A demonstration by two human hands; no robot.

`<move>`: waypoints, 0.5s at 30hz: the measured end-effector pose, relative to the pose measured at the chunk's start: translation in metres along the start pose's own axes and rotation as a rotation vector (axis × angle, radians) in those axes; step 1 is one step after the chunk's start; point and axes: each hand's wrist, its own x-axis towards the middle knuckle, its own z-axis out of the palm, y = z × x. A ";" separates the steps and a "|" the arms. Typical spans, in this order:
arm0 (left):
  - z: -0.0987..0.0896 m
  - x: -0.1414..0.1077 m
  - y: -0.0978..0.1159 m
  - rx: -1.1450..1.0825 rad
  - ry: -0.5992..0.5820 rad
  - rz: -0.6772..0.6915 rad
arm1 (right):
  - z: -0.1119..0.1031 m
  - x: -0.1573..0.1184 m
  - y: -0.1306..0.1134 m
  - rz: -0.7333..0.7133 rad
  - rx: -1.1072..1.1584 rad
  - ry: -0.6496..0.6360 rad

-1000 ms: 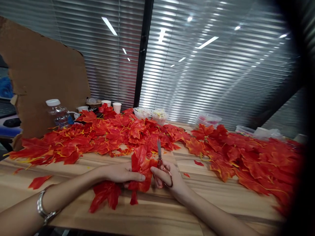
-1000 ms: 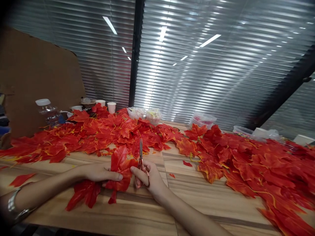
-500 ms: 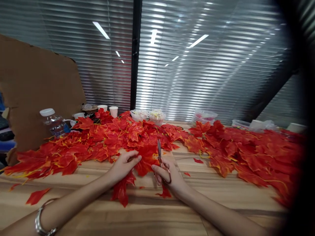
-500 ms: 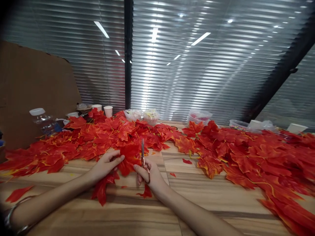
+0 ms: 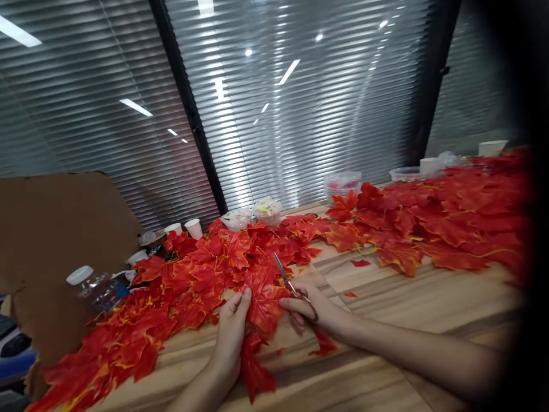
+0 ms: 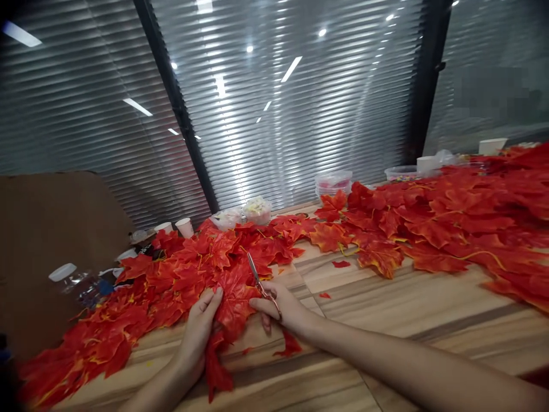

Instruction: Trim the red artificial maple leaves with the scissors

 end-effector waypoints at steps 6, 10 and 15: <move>0.001 -0.003 0.005 0.021 0.004 0.076 | -0.006 0.000 -0.001 0.022 -0.087 -0.256; -0.002 0.000 0.001 0.102 0.002 0.128 | -0.005 -0.003 -0.007 0.035 -0.074 -0.285; -0.008 0.007 -0.006 0.188 0.052 0.216 | -0.003 -0.004 -0.008 0.023 -0.127 -0.264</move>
